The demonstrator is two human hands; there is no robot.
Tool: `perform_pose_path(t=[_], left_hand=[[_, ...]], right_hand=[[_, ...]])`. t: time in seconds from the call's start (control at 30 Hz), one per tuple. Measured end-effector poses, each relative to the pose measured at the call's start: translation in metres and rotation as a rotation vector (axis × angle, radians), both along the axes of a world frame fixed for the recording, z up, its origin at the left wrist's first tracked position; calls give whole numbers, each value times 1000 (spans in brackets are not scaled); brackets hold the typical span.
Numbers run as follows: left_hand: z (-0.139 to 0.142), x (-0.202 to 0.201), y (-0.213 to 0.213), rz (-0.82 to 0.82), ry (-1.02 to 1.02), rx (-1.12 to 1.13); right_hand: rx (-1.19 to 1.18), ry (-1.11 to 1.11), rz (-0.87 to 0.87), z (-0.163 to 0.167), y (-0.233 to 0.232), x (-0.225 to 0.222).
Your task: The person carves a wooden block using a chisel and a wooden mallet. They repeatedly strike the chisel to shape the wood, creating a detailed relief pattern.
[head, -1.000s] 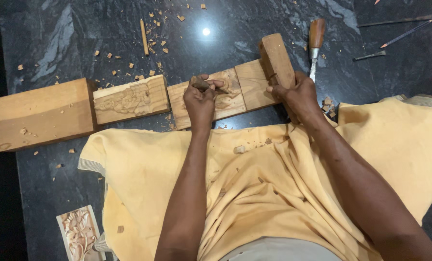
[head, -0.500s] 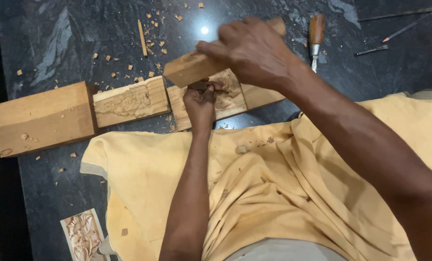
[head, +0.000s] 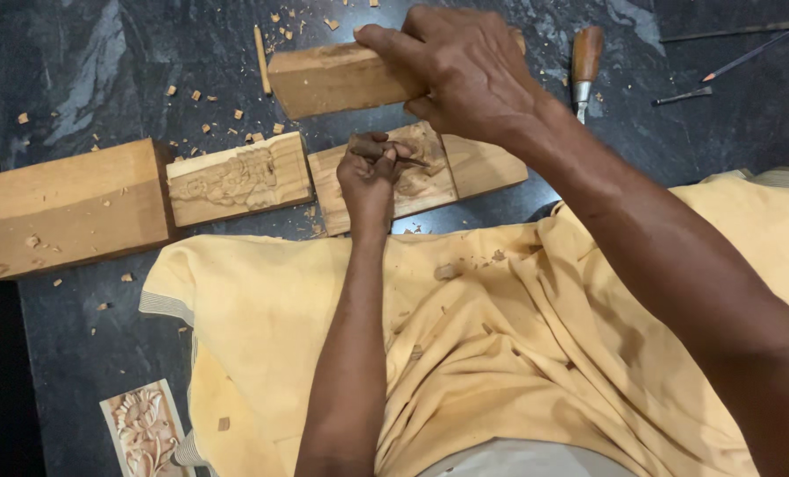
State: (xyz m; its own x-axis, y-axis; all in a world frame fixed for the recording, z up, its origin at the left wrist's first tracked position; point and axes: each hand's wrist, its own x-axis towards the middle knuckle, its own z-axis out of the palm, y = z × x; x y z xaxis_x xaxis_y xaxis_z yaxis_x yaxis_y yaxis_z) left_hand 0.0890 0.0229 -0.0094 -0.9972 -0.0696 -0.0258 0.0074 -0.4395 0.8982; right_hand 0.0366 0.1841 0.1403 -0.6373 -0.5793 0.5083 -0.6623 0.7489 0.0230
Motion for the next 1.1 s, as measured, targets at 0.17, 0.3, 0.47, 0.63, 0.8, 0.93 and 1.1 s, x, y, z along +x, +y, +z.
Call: perform_pose_path(t=[0.17, 0.3, 0.47, 0.63, 0.8, 0.93, 1.1], left_hand=[[-7, 0, -1, 7, 27, -61], [-6, 1, -2, 9, 35, -166], [-6, 0, -1, 23, -6, -192], [-13, -3, 3, 21, 59, -188], [-13, 1, 5, 82, 249, -481], [-2, 5, 11, 28, -15, -76], [16, 0, -3, 47, -137, 505]], right_hand=[[3, 2, 18, 7, 8, 1], [-7, 18, 36, 9, 8, 2], [2, -17, 48, 10, 5, 2], [235, 89, 75, 10, -1, -2], [143, -26, 57, 13, 0, 2], [149, -46, -29, 15, 11, 10], [-525, -288, -150, -10, 43, 48]])
